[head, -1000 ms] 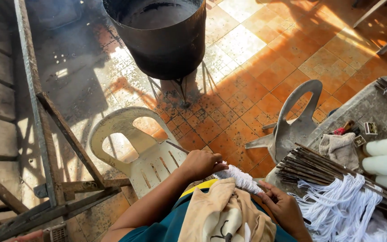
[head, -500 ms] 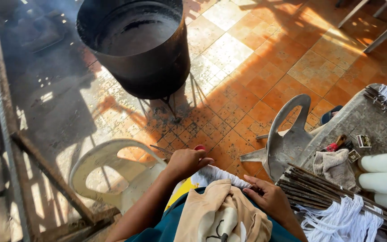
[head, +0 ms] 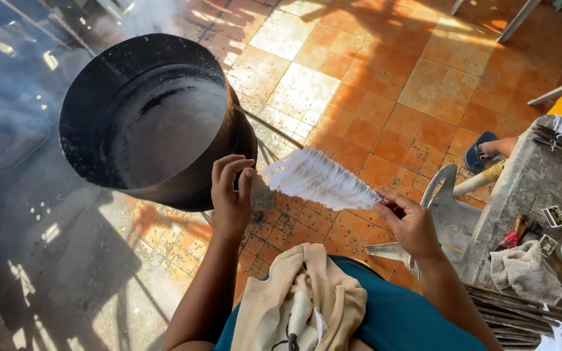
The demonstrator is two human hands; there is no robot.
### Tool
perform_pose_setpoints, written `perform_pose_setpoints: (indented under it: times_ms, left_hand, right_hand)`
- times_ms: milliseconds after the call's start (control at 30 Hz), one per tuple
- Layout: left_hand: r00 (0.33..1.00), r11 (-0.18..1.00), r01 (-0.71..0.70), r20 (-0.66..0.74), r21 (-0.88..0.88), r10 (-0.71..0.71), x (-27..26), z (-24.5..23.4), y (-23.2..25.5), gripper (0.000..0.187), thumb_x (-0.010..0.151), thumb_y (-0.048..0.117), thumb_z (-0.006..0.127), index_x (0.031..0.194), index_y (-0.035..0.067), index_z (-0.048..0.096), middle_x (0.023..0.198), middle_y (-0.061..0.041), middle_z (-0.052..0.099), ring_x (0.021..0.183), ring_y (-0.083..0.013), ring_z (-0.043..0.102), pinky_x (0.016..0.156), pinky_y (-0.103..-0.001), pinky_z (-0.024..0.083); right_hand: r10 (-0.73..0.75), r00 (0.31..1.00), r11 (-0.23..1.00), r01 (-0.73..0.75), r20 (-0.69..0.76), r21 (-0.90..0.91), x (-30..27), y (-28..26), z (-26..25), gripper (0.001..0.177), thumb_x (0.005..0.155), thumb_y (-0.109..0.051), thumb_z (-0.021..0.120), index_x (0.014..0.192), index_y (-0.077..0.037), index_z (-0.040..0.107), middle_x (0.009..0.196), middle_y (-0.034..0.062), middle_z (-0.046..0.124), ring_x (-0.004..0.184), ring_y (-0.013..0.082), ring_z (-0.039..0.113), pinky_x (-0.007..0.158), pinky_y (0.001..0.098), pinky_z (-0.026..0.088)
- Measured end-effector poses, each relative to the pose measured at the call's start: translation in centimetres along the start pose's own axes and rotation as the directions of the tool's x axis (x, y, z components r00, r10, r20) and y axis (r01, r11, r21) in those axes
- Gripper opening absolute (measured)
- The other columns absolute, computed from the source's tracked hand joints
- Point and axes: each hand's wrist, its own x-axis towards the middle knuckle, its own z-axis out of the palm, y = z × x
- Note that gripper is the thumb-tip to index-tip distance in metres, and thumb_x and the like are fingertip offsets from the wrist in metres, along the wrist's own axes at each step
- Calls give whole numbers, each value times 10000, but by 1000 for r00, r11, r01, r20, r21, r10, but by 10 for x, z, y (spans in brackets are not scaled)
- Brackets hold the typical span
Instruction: Tying bundles of cotton wicks onto thin wooden sticks for candle making
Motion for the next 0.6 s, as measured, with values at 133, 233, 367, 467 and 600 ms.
perform_pose_setpoints:
  times_ms: [133, 233, 367, 467, 600]
  left_hand:
    - [985, 971, 158, 103, -179, -141, 44, 41, -33, 156, 1066, 277, 625, 1033, 133, 674, 1115, -39, 590, 1053, -267, 640, 921, -454, 511]
    - [986, 999, -43, 160, 16, 40, 76, 82, -43, 161, 980, 308, 754, 906, 173, 705, 982, 17, 628, 947, -223, 671, 898, -416, 517]
    - [871, 888, -458, 221, 37, 439, 125, 157, -18, 277, 870, 372, 830, 1051, 187, 731, 1117, -35, 657, 1095, -290, 648, 998, -478, 466]
    - [745, 802, -597, 374, 5, 553, 171, 219, -11, 410, 853, 446, 809, 1156, 197, 690, 1159, -62, 647, 1126, -291, 650, 1018, -491, 443]
    - [515, 755, -650, 680, -86, 521, 212, 287, -22, 387, 854, 461, 765, 1171, 246, 709, 884, -7, 719, 905, -248, 745, 995, -517, 479]
  right_hand:
    - [-97, 988, 994, 90, -117, -63, 48, -15, -10, 301, 894, -216, 824, 1171, -100, 802, 729, 154, 745, 625, 196, 688, 576, 326, 553]
    - [-141, 970, 979, 107, -196, -174, 82, -5, -20, 322, 880, -263, 843, 1168, -124, 810, 748, 154, 743, 649, 226, 713, 573, 332, 554]
    - [-142, 948, 935, 34, -285, -352, 126, 20, -42, 321, 857, -379, 834, 1133, -216, 823, 743, 134, 732, 676, 300, 726, 575, 389, 560]
    - [-168, 955, 918, 60, -246, -392, 162, 26, -67, 311, 866, -429, 805, 1086, -209, 827, 685, 133, 730, 611, 315, 713, 545, 387, 549]
    - [-149, 942, 912, 13, -300, -411, 199, 32, -97, 309, 881, -452, 785, 1038, -191, 835, 662, 113, 735, 577, 264, 706, 527, 337, 539]
